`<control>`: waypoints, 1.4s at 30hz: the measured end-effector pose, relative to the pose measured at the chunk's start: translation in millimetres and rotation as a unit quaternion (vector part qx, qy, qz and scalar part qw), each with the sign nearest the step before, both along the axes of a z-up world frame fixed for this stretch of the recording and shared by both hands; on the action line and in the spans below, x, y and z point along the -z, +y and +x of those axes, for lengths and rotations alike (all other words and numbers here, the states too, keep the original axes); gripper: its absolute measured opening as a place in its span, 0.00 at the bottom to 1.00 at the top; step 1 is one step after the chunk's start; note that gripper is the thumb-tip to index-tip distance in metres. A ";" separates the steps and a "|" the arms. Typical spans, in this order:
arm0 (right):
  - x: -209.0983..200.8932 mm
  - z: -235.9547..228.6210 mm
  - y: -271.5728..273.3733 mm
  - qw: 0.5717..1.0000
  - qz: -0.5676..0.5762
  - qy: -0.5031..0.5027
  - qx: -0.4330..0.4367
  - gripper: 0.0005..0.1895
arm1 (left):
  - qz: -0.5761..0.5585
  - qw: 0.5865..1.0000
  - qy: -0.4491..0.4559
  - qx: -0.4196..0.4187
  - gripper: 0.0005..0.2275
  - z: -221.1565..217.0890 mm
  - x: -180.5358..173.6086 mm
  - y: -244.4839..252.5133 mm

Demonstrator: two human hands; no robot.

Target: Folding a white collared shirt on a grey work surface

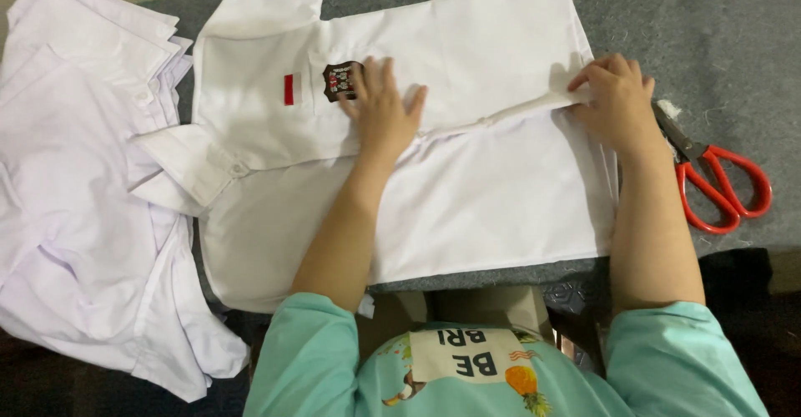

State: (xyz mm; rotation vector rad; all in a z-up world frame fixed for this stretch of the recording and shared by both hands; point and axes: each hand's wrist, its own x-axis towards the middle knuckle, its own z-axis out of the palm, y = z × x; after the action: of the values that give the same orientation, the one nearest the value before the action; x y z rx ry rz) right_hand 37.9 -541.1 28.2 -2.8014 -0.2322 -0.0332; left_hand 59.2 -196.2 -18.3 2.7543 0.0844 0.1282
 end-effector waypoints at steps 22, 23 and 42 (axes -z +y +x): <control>-10.8 -0.2 -10.6 0.957 0.119 0.172 0.201 0.18 | 0.041 0.924 0.042 0.377 0.27 -66.0 -10.6 -74.6; -11.5 -1.1 -9.6 0.957 0.123 0.149 0.214 0.13 | 0.046 0.920 0.053 0.385 0.28 -67.3 -14.8 -74.7; 58.1 14.4 -35.4 0.989 0.054 -0.006 0.134 0.11 | -0.128 0.959 0.031 0.250 0.36 -91.5 -47.1 13.9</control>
State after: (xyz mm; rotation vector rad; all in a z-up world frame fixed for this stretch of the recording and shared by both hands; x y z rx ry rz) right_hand 52.3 -576.5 -29.9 -2.7044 0.1406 -0.1229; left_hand -32.3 -182.3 28.9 2.4330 -0.5389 -0.0992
